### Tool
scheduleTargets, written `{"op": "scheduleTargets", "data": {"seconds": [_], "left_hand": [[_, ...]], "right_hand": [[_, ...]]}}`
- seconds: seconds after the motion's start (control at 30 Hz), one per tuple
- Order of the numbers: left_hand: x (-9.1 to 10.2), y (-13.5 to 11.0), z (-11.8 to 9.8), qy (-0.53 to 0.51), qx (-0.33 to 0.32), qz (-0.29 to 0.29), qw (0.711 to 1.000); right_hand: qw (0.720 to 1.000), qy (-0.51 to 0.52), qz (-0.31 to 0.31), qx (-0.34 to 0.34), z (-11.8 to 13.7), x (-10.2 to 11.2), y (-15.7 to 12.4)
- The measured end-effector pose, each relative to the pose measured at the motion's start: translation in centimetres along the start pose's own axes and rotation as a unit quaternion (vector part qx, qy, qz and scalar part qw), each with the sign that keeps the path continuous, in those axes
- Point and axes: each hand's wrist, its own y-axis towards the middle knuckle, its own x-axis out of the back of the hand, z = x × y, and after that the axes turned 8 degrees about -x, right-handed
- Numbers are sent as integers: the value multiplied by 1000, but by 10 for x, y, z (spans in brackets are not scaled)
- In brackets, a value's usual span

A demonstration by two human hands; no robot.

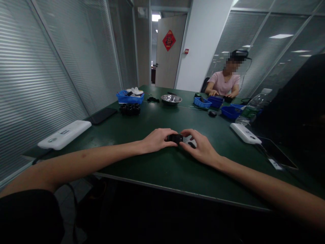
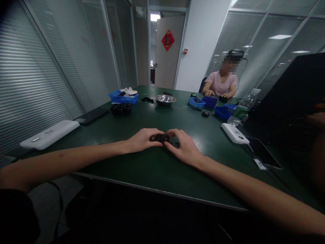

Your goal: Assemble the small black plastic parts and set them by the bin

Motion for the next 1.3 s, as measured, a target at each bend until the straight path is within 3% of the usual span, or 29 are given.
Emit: {"op": "scheduleTargets", "data": {"seconds": [0.1,0.33,0.57,0.83,1.03,1.2,1.3], "left_hand": [[0,0,0,-1,1,2,1000],[-1,0,2,5,3,-2,1000],[1,1,-2,2,6,2,1000],[0,1,0,7,4,-1,1000],[0,0,1,2,3,0,1000],[-1,0,3,7,0,-4,1000],[-1,0,2,8,5,-1,1000]], "right_hand": [[1000,10,11,-10,0,0,0],[997,14,8,75,2,1,0],[1000,6,-6,-6,-2,-2,1],[998,14,2,57,0,1,1],[999,29,11,-37,0,1,1],[1000,9,7,24,0,2,0],[1000,7,-8,22,0,1,0]]}}
